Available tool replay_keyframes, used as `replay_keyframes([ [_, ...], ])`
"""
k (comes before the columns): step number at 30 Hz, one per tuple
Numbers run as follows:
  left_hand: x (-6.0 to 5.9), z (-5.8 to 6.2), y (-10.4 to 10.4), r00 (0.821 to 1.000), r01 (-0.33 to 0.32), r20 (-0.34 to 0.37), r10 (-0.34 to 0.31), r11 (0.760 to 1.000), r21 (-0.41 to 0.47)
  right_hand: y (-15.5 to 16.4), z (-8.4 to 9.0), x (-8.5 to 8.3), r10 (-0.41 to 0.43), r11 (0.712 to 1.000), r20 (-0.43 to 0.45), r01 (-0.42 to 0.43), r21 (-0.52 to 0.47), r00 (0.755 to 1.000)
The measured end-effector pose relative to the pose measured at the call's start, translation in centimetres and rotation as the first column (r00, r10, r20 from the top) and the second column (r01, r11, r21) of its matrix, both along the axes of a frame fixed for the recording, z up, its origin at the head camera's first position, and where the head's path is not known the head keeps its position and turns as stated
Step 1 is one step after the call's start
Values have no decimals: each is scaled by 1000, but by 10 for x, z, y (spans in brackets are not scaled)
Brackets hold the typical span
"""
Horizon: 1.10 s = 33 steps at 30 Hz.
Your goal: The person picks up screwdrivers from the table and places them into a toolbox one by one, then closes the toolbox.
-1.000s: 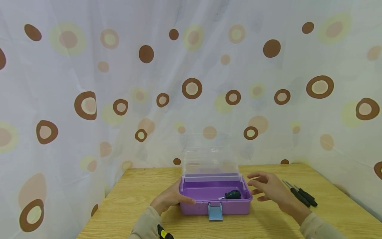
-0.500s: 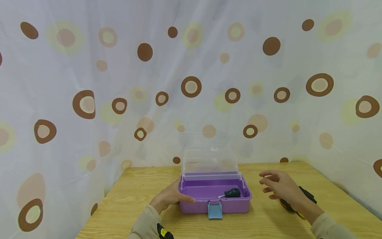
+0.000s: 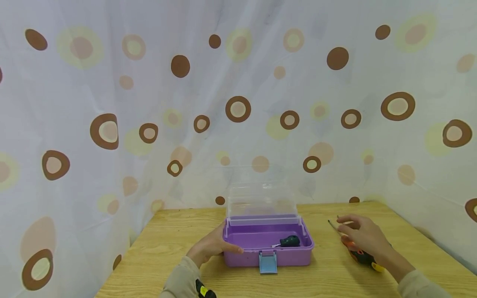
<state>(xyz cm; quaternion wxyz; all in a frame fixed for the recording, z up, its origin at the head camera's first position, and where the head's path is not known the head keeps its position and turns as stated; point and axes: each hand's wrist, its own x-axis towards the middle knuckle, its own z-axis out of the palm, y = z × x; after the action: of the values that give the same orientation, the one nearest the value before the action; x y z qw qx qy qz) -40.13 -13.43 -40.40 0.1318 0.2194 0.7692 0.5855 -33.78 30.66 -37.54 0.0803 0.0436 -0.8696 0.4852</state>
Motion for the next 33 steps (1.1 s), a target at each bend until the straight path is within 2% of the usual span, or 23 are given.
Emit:
replay_keyframes([
  [5, 0, 0, 1, 1000, 4, -1, -4, 1000, 0, 9, -7, 2, -17, 999, -20, 18, 48, 1000],
  [12, 0, 0, 2, 1000, 27, -7, -27, 1000, 5, 21, -10, 2, -51, 984, -47, 58, 170, 998],
  [21, 0, -1, 2, 1000, 27, -13, -26, 1000, 14, 38, -35, -6, -56, 920, -101, 91, 380, 993],
  [25, 0, 0, 1, 1000, 22, -15, -22, 999, 28, 37, -47, -12, -51, 880, -141, 111, 462, 989],
  [33, 0, 0, 1, 999, 26, -31, -25, 1000, 8, 31, -56, -10, -105, 833, -76, 130, 539, 992],
])
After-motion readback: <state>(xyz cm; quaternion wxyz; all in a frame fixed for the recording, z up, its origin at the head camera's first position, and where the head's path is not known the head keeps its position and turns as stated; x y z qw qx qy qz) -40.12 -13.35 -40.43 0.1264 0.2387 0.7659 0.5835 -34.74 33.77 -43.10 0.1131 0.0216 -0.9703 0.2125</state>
